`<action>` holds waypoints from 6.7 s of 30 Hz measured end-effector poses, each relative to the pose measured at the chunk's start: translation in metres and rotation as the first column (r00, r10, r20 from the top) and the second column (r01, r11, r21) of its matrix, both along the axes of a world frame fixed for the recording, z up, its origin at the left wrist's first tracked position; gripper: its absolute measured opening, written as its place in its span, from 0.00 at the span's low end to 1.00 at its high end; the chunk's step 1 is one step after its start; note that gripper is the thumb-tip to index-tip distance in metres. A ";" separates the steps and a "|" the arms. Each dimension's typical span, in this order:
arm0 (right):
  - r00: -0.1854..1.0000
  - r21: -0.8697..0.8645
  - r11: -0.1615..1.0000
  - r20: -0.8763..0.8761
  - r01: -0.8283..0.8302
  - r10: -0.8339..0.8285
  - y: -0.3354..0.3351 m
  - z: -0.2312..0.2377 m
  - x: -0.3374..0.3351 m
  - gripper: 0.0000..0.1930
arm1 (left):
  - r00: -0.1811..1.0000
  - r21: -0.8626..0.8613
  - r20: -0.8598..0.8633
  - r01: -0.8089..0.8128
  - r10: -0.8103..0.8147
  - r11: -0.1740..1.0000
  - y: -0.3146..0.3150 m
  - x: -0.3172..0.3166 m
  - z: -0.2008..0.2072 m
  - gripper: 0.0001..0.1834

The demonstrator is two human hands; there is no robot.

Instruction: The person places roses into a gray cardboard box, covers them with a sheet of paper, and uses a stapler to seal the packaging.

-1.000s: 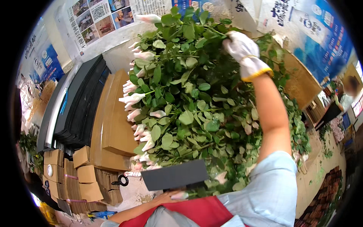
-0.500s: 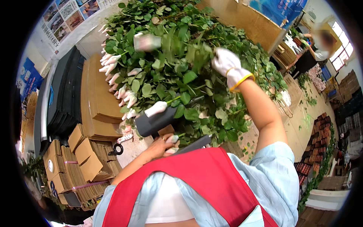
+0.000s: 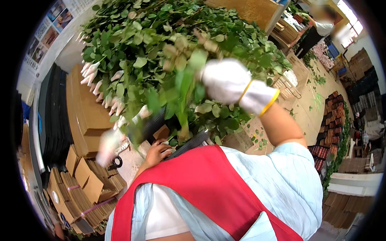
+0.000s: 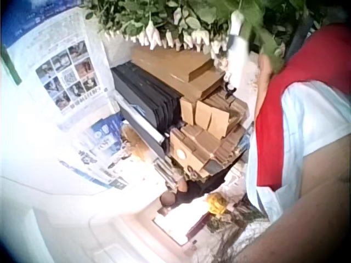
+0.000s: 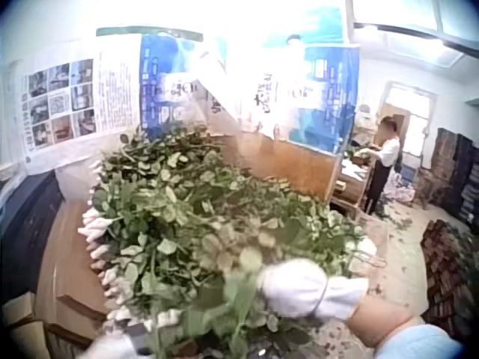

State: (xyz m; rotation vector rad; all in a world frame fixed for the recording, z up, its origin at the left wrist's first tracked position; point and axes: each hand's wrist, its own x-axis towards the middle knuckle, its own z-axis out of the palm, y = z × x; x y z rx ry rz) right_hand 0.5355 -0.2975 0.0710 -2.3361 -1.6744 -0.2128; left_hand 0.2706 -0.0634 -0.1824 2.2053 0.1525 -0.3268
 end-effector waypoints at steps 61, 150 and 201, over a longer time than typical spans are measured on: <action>0.993 0.098 0.988 -0.003 0.121 -0.121 0.005 -0.124 0.037 0.25 | 0.890 0.155 0.155 -0.450 0.429 0.879 -0.028 -0.003 -0.003 0.43; 0.311 -0.021 0.773 -0.922 -0.634 0.230 0.109 -0.015 -0.028 0.14 | 0.937 0.235 0.216 -0.323 0.274 0.917 -0.024 -0.021 0.007 0.29; 0.881 -0.662 0.635 -0.469 -0.399 0.065 0.144 -0.188 -0.095 0.18 | 0.864 -0.002 0.329 -0.403 0.381 0.915 -0.045 -0.027 -0.012 0.27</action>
